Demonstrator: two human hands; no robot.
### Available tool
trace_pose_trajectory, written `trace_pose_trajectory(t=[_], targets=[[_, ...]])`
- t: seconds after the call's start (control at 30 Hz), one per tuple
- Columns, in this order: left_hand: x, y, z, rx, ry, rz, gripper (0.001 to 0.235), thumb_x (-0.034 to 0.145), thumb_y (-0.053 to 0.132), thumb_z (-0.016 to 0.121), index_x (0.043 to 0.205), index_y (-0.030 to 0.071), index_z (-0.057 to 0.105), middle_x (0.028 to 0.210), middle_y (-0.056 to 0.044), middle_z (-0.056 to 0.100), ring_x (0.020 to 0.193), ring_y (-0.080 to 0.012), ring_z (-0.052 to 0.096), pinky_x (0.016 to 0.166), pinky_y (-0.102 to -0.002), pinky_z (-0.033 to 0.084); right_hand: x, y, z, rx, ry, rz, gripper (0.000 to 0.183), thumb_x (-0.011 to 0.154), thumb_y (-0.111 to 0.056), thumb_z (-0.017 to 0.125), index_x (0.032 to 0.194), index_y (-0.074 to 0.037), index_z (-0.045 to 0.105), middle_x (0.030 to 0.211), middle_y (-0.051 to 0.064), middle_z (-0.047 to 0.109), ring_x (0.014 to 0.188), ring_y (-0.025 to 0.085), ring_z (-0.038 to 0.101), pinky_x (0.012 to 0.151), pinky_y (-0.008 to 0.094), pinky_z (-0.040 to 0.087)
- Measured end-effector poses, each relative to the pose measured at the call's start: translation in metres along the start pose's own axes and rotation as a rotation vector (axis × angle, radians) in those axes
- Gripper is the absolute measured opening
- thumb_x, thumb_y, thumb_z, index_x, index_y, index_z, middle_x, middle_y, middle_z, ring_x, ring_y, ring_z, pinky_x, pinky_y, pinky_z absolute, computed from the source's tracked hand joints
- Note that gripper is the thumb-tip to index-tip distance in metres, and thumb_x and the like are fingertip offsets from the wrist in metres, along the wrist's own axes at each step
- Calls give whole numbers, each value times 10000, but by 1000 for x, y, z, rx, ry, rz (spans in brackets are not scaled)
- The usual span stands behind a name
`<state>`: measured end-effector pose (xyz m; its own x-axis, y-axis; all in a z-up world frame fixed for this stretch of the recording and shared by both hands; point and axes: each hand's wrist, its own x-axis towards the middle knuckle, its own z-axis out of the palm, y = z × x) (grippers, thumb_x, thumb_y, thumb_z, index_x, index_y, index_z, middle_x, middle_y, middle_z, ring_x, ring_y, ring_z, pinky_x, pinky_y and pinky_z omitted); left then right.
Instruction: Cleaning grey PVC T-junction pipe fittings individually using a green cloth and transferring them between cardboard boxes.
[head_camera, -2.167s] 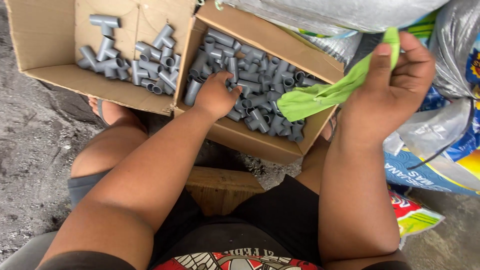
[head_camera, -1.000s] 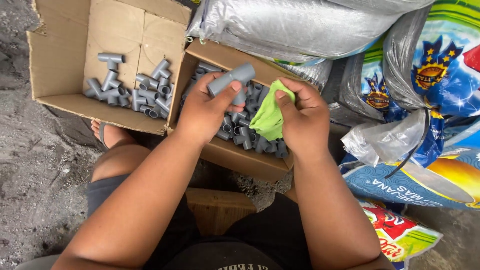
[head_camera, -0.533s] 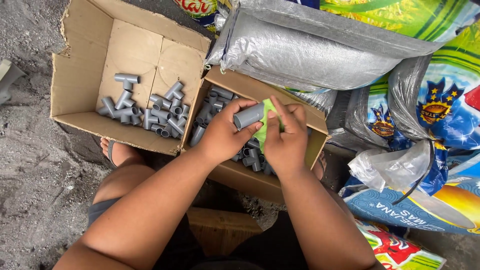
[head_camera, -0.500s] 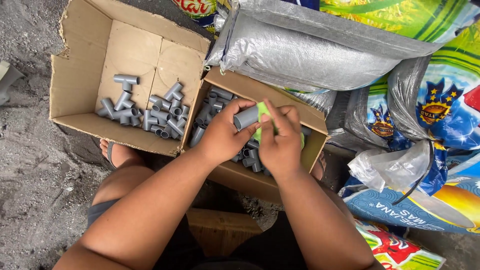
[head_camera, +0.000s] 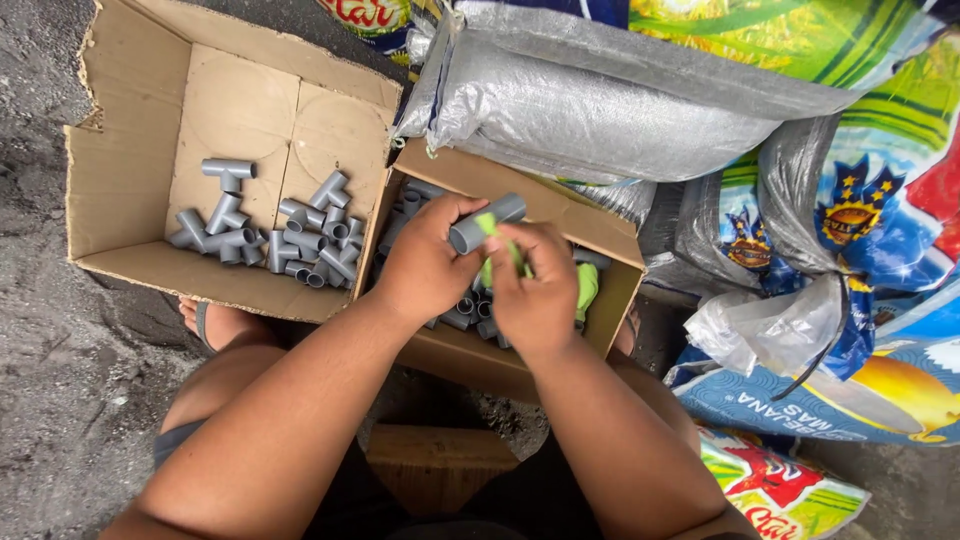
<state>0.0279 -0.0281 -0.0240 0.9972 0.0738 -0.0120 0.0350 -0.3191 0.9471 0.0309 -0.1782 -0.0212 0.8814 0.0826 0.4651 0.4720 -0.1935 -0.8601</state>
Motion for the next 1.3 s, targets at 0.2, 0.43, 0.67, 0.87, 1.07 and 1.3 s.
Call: trace_pose_trajectory(t=[0.2, 0.43, 0.67, 0.87, 1.07, 1.3], targets=[[-4, -3, 5, -19, 72, 163, 361, 859, 53, 789, 1202, 31, 678, 1154, -232, 680, 1076, -471, 681, 869, -535, 589, 12, 4, -10, -153, 32, 72, 152, 930, -1, 748, 1068, -55, 779, 899, 78, 622, 640, 119, 562, 586, 271, 426], [-3, -17, 7, -48, 173, 248, 256, 857, 38, 813, 1091, 18, 710, 1049, -150, 647, 1005, -418, 702, 840, -496, 604, 4, -16, -2, -125, -24, 12, 251, 945, 61, 677, 1150, -55, 763, 923, 120, 551, 701, 174, 550, 620, 290, 451], [-5, -18, 7, 62, 209, 321, 328, 802, 69, 881, 1111, 116, 781, 960, -66, 694, 964, -316, 697, 833, -426, 593, 6, 12, -19, -145, -62, 33, 246, 995, -9, 669, 1215, -82, 748, 920, 152, 569, 772, 255, 623, 654, 341, 498], [-1, -30, 6, 72, 218, 355, 332, 837, 55, 845, 1155, 133, 789, 964, -74, 706, 935, -325, 693, 781, -422, 609, -4, -4, 0, -123, -85, -18, 296, 932, -4, 727, 1190, -140, 777, 832, 159, 650, 698, 318, 669, 631, 377, 529], [-4, -10, 6, 46, 226, 306, 391, 803, 13, 856, 1167, 134, 782, 991, -98, 718, 961, -359, 703, 787, -458, 611, 5, 11, -10, -52, 78, 166, 255, 979, 9, 681, 1226, -40, 717, 762, 142, 655, 635, 168, 604, 606, 315, 511], [-6, -21, 5, 35, 208, 293, 361, 837, 7, 794, 1165, 155, 784, 1025, -77, 697, 945, -355, 730, 774, -433, 635, -1, -20, 2, -213, -90, -92, 153, 913, -58, 764, 1061, -87, 792, 811, 73, 700, 643, 224, 688, 546, 300, 540]])
